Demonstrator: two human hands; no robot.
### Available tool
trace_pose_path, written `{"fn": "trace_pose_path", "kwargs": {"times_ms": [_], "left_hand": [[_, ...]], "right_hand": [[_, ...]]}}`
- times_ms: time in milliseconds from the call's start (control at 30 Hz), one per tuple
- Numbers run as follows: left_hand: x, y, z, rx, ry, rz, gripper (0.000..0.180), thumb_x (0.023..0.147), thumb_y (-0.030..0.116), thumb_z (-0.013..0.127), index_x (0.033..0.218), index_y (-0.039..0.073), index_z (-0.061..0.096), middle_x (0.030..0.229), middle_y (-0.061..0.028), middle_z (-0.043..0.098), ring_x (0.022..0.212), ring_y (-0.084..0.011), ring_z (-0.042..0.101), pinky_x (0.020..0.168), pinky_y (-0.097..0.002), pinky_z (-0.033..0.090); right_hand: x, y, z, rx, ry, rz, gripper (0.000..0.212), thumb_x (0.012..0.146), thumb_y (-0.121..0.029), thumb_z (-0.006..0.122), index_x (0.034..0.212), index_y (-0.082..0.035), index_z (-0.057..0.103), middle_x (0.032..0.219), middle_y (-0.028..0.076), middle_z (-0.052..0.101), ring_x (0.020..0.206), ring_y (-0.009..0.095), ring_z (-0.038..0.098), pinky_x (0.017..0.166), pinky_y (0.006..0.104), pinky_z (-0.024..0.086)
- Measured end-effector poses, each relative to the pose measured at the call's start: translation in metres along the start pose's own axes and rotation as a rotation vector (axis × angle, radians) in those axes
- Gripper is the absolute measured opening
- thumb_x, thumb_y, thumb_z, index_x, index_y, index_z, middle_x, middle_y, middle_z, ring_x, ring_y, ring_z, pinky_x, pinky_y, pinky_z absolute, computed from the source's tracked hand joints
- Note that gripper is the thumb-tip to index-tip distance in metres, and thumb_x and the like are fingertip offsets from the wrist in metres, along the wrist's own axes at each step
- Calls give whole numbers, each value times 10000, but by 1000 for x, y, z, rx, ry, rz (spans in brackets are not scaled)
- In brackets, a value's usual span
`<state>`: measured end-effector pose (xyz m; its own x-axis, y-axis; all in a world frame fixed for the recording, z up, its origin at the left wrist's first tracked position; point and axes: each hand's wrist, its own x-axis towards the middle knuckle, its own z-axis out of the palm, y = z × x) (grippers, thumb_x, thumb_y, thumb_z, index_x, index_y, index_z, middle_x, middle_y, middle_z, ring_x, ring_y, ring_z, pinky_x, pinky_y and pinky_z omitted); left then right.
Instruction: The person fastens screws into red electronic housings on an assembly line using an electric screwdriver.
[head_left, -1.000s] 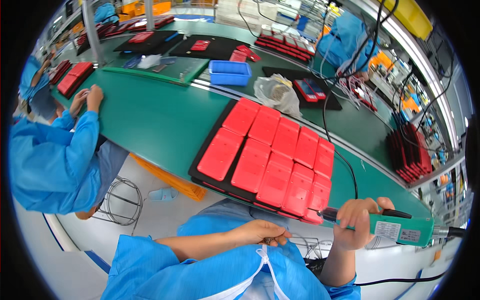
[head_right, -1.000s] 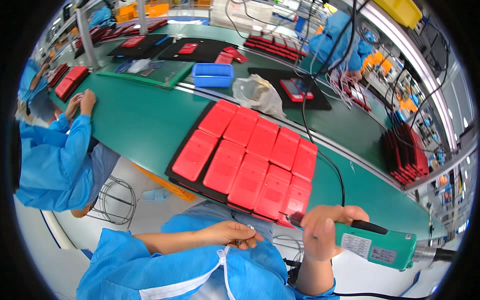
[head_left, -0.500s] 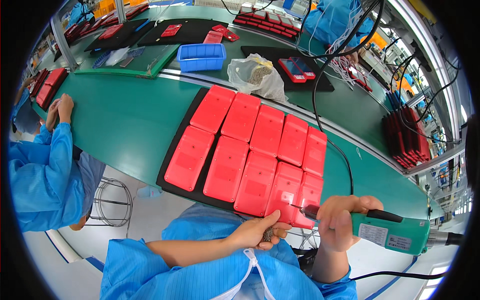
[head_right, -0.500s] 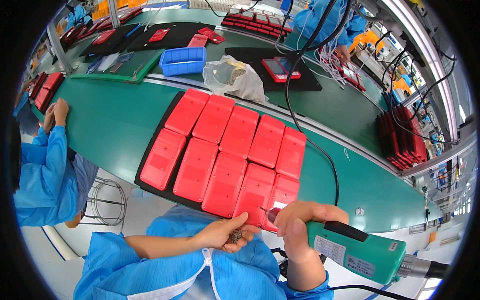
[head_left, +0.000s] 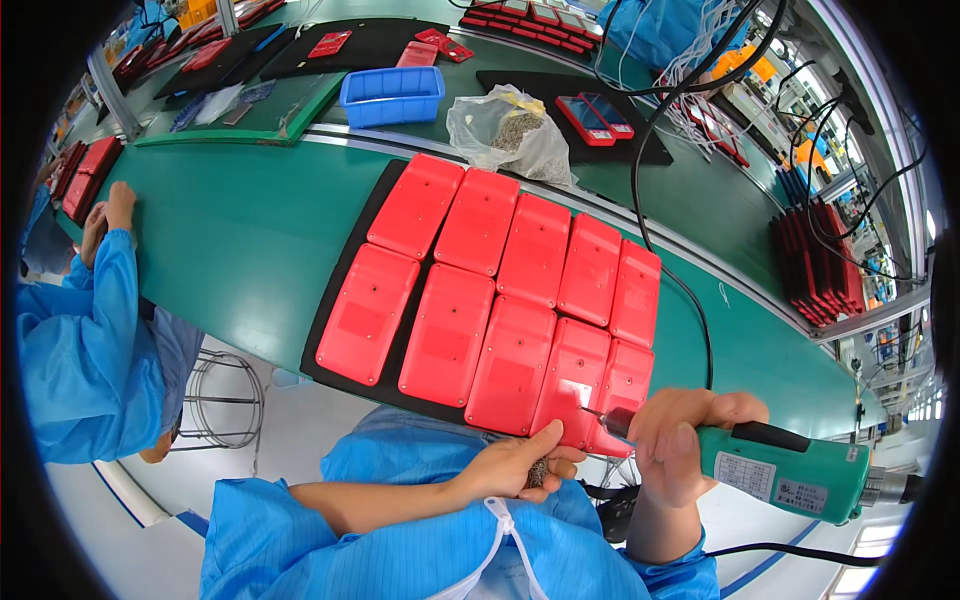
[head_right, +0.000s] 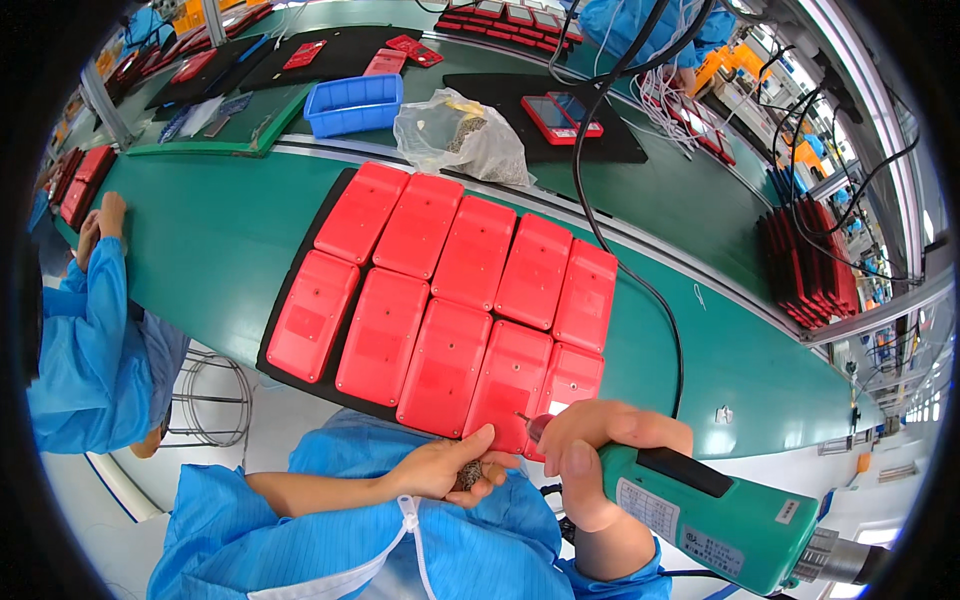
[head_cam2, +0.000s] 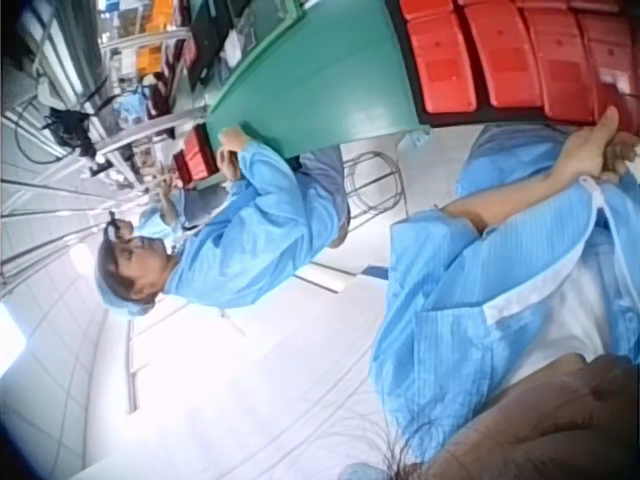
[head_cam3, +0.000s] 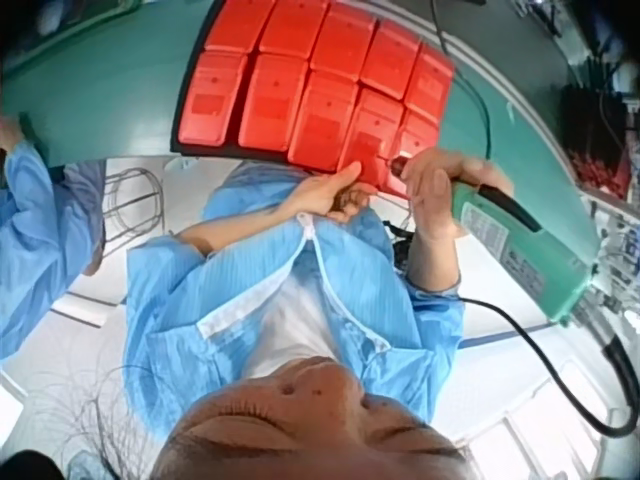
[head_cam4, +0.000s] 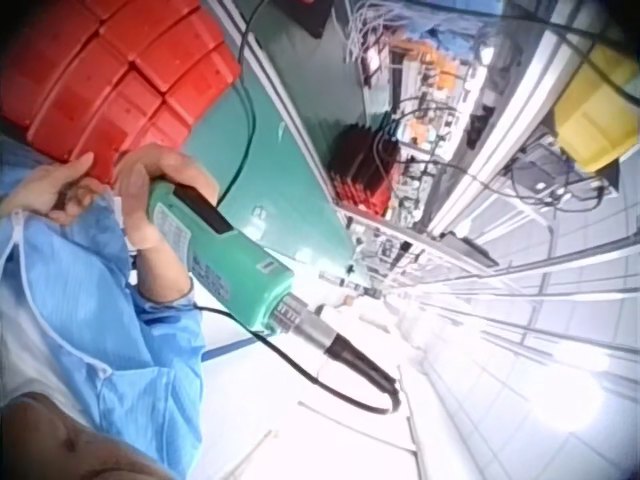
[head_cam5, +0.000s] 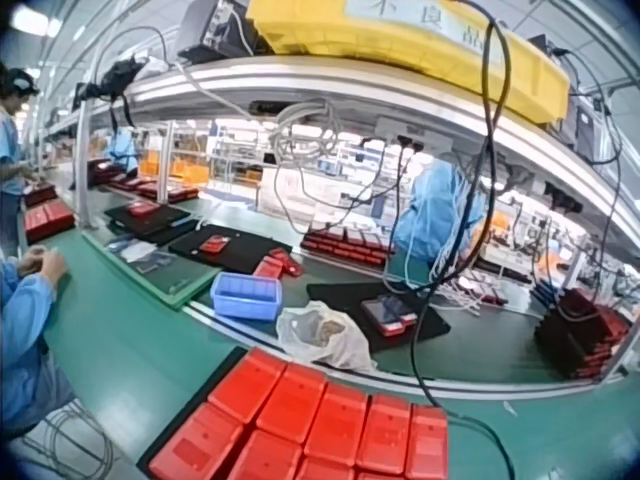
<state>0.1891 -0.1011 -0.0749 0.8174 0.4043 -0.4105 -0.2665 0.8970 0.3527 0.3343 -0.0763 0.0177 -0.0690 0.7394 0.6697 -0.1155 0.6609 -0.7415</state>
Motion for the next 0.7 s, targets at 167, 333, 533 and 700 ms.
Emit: {"fn": "trace_pose_path", "kwargs": {"times_ms": [167, 333, 533, 700], "left_hand": [[-1, 5, 10, -34, 153, -87, 514, 900, 428, 320, 1082, -14, 508, 729, -21, 499, 499, -70, 373, 401, -196, 276], [-3, 2, 2, -63, 72, -69, 407, 892, 320, 420, 1136, 1, 485, 807, -30, 533, 623, -66, 447, 489, -176, 365], [-18, 3, -4, 85, -83, 49, 365, 886, 267, 455, 1164, 31, 483, 988, -61, 581, 748, -83, 542, 679, -187, 438], [-31, 1, 2, 103, -119, 137, 359, 879, 256, 471, 1154, 26, 488, 1000, -78, 577, 793, -105, 557, 720, -199, 443]], "right_hand": [[-1, 5, 1, -30, 30, -7, 325, 735, 76, 471, 957, -66, 282, 520, 85, 445, 379, 151, 438, 365, 282, 392], [2, 6, -1, -28, -7, 10, 339, 724, 101, 450, 964, -70, 283, 515, 86, 443, 385, 151, 441, 371, 289, 400], [0, 7, -1, -57, -55, 21, 368, 709, 120, 448, 986, -73, 302, 525, 90, 457, 419, 162, 463, 406, 290, 421], [-1, 5, 11, -178, -5, -69, 320, 768, -18, 470, 1033, -71, 299, 526, 39, 408, 360, 120, 361, 361, 257, 354]]}}
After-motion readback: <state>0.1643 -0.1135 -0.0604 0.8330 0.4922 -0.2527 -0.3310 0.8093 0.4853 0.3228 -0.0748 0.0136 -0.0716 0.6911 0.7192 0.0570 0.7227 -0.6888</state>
